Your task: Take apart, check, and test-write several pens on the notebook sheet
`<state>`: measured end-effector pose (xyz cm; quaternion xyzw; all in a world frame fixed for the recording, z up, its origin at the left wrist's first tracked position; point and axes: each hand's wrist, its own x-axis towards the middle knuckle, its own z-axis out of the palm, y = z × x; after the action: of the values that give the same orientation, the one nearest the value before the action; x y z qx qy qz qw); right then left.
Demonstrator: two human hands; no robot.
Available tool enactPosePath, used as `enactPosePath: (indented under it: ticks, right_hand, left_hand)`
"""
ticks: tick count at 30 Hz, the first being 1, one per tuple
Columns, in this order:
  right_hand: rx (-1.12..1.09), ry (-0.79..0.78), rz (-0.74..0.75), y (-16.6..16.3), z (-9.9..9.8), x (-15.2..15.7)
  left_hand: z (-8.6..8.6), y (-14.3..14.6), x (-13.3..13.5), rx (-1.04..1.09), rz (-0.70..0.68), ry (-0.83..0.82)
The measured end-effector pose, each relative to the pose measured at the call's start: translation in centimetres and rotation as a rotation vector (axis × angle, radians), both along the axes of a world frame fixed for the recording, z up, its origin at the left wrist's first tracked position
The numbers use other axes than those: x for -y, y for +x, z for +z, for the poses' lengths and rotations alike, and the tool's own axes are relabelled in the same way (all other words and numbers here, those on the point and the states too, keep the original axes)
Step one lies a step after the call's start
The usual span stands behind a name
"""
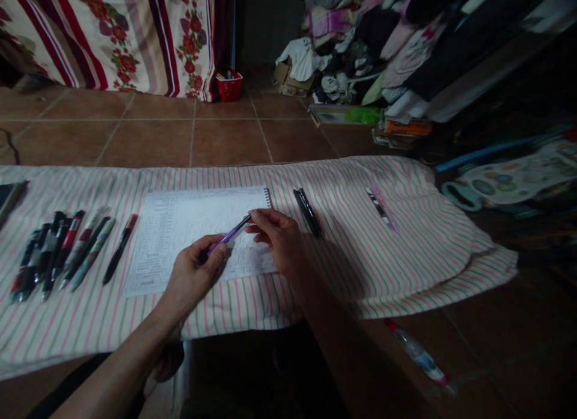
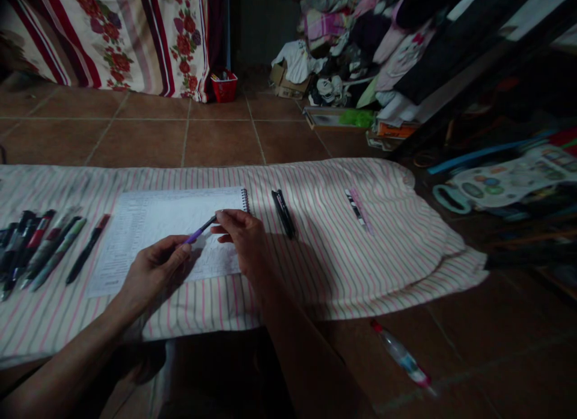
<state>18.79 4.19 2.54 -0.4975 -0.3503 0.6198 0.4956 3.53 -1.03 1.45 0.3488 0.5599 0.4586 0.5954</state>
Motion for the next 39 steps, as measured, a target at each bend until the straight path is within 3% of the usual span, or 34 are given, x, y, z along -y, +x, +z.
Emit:
enactPosePath:
  ticks: [13,20,27,39]
  right_hand:
    - [-0.015,0.009,-0.058,-0.7,-0.2,0.0]
    - [-0.07,0.008,0.003,-0.8,0.0,0.1]
    - [-0.081,-0.01,0.05,-1.3,-0.1,0.3]
    - [0.129,0.007,0.131,-2.2,0.1,1.3]
  left_hand:
    - [-0.4,-0.4,0.3,-0.006,-0.024,0.031]
    - [-0.2,-0.3,0.4,-0.026,-0.005,0.051]
    - [0.8,-0.8,0.4,-0.529,-0.038,0.223]
    - [0.2,0.0,0.6,-0.649,-0.118,0.27]
